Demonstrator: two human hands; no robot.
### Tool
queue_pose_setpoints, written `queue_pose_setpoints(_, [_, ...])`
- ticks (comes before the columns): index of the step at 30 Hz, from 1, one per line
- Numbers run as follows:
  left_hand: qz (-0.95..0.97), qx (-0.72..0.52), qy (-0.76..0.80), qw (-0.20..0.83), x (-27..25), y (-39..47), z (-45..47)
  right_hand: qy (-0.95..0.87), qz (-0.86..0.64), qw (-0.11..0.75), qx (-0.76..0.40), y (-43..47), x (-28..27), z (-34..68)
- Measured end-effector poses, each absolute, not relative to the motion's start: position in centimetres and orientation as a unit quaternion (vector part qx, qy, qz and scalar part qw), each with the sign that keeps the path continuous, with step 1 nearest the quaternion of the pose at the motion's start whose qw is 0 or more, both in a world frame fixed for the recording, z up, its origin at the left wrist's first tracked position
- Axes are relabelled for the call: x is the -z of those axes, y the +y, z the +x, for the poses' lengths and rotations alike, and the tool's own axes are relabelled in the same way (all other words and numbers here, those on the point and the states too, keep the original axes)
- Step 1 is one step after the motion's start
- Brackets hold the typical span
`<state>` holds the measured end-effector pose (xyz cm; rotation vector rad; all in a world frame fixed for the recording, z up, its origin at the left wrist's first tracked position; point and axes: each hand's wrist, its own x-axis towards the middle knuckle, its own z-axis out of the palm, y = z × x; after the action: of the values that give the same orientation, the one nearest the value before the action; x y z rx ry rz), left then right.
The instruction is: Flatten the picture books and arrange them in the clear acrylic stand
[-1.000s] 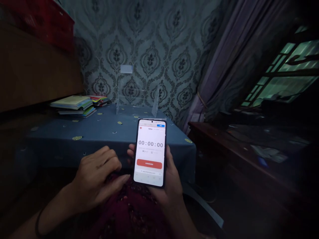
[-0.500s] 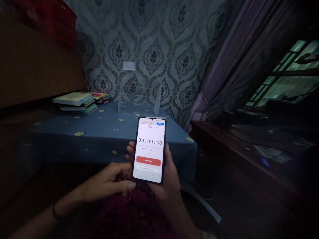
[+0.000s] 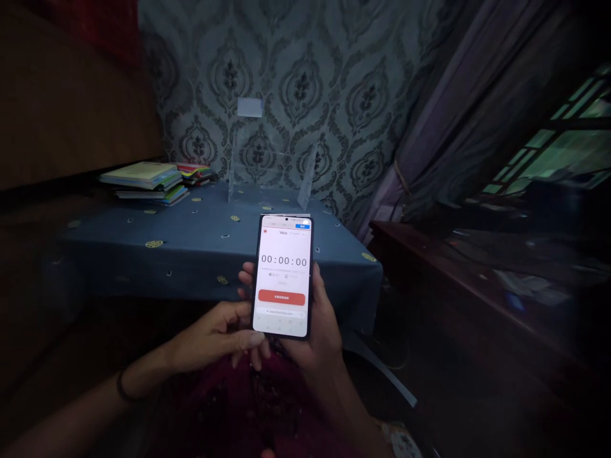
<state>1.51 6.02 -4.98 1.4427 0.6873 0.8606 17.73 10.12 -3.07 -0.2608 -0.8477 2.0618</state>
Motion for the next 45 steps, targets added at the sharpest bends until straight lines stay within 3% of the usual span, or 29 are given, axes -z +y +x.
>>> queue_pose_setpoints(31, [0.581, -0.435, 0.270, 0.633, 5.8, 6.6, 1.5, -0.331, -0.113, 0.428, -0.833, 11.2, 3.5, 16.8])
queue_pose_setpoints(39, [0.483, -0.560, 0.304, 0.600, 6.7, 9.4, -0.4, -0.292, -0.144, 0.366, -0.872, 16.8, 2.8, 12.0])
queue_pose_setpoints(45, [0.399, -0.651, 0.334, 0.552, 7.5, 10.8, -5.4, -0.302, -0.140, 0.268, -0.904, 21.0, 3.5, 5.4])
